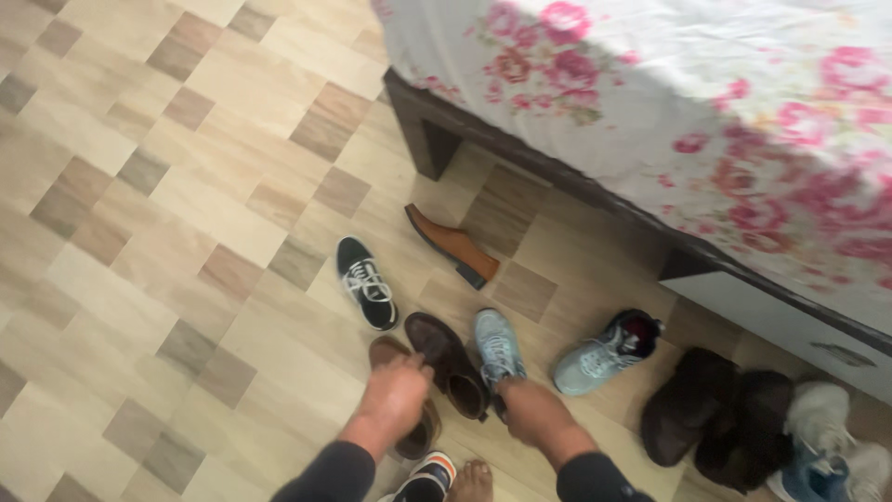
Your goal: The person removes various shoes from a white shelving unit and places them on the floor. They handle sneakers, boots, and dress shoes one by one, arranging them in rows on the floor.
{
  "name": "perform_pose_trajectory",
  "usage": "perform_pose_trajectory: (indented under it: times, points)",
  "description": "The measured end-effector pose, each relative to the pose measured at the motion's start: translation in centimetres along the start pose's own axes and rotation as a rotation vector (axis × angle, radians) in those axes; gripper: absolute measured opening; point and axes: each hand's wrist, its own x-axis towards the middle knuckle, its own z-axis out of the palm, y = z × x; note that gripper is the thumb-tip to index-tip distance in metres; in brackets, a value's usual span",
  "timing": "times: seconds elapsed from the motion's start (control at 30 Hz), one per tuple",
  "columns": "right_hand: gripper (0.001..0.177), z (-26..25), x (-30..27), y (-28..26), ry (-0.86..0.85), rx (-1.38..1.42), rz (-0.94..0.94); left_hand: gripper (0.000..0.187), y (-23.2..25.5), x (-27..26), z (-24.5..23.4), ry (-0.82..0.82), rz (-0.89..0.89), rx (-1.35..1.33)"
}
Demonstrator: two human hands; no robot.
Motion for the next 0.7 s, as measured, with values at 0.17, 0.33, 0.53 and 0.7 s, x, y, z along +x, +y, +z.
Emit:
perform_pose_trajectory:
  times: [0.17,0.33,0.53,0.7]
  points:
    - [0.048,1.3,-7.3,3.6,0.148,0.268,0.018,0.027,8.8,2.5,-4.4,-0.056,0.061,-0.269]
    - [0.036,-0.2,-14.2,7.2,0.571,0.472,0.132,0.022,18.6,5.5,-10.5,0.008,0.193,-0.422]
    - [0.023,-5.9,-25.2,11.4,1.171,0.644,0.271,0.022,31.2,7.9,-17.6,0.158,0.475,-0.575]
    - [0.020,-10.7,-36.8,14.4,1.434,0.728,0.444,0.025,42.8,7.7,-22.6,0.023,0.526,-0.619]
